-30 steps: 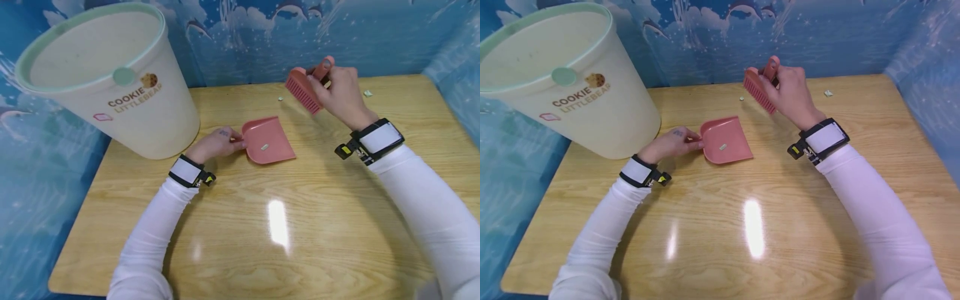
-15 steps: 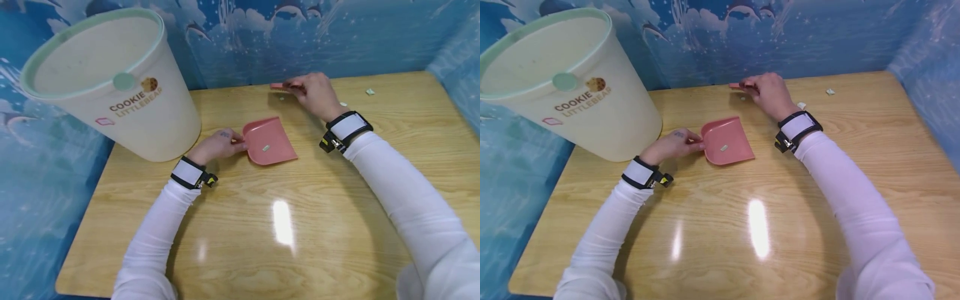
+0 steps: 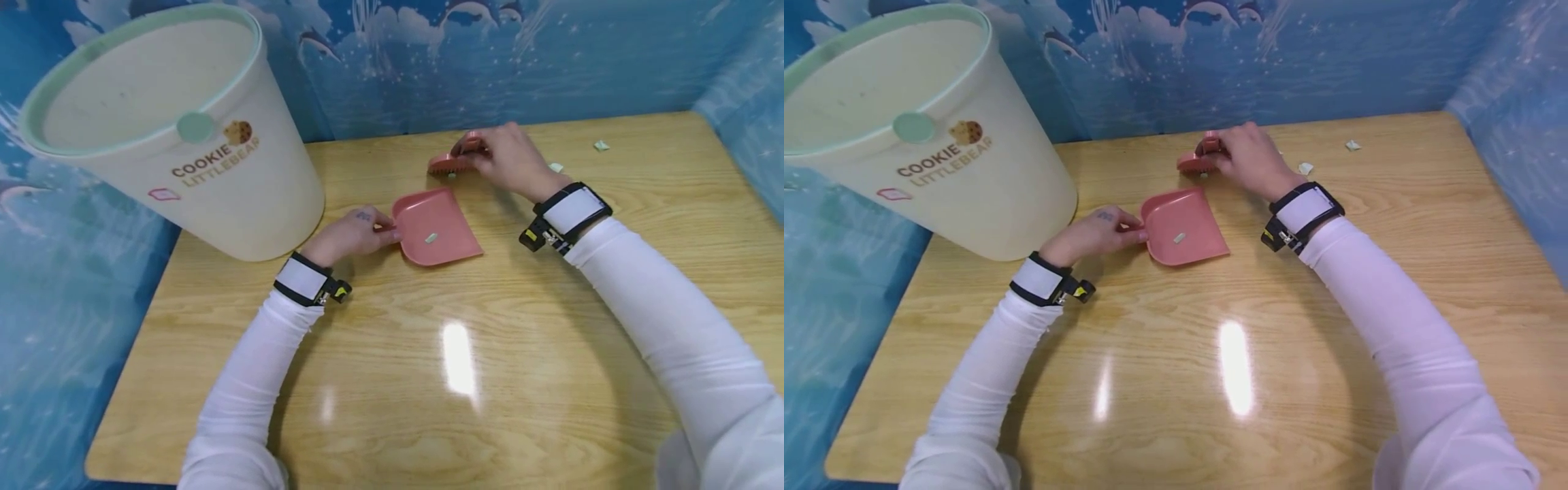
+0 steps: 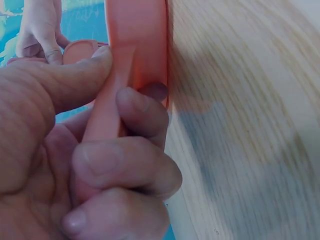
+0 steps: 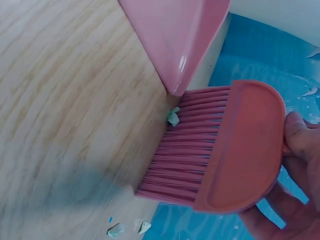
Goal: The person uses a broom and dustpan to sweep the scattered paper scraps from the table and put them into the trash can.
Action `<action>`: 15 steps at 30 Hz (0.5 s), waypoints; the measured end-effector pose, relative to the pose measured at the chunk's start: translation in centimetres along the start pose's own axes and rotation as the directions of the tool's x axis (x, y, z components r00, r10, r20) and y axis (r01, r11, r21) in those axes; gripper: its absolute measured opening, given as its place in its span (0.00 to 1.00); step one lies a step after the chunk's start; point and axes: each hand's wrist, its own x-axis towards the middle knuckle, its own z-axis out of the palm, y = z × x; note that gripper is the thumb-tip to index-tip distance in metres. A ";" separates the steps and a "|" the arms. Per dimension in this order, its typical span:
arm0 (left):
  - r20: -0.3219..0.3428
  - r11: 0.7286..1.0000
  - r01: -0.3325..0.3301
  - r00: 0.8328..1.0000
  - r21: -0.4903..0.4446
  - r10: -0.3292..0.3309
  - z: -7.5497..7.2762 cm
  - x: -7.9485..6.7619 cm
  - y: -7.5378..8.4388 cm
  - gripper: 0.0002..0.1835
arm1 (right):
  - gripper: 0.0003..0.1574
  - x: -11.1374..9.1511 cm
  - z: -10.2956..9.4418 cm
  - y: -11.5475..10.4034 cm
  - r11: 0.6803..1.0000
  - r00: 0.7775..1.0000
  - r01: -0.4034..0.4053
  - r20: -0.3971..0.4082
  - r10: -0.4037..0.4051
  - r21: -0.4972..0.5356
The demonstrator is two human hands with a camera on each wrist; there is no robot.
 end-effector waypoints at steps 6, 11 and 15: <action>0.001 1.000 -0.027 1.000 -0.006 0.027 -0.1 -0.5 -0.5 0.25 | 0.10 -0.6 -0.5 -0.4 1.000 1.000 0.000 0.028 -0.001 0.031; -0.021 1.000 -0.017 1.000 -0.003 0.017 -0.2 -1.1 -1.2 0.25 | 0.10 -1.3 -1.1 -0.8 0.998 0.999 0.002 0.050 -0.005 0.063; -0.023 1.000 -0.009 1.000 -0.008 0.008 -0.2 -1.2 -1.4 0.25 | 0.10 -2.0 -1.7 -1.3 0.998 0.998 0.013 0.066 -0.016 0.056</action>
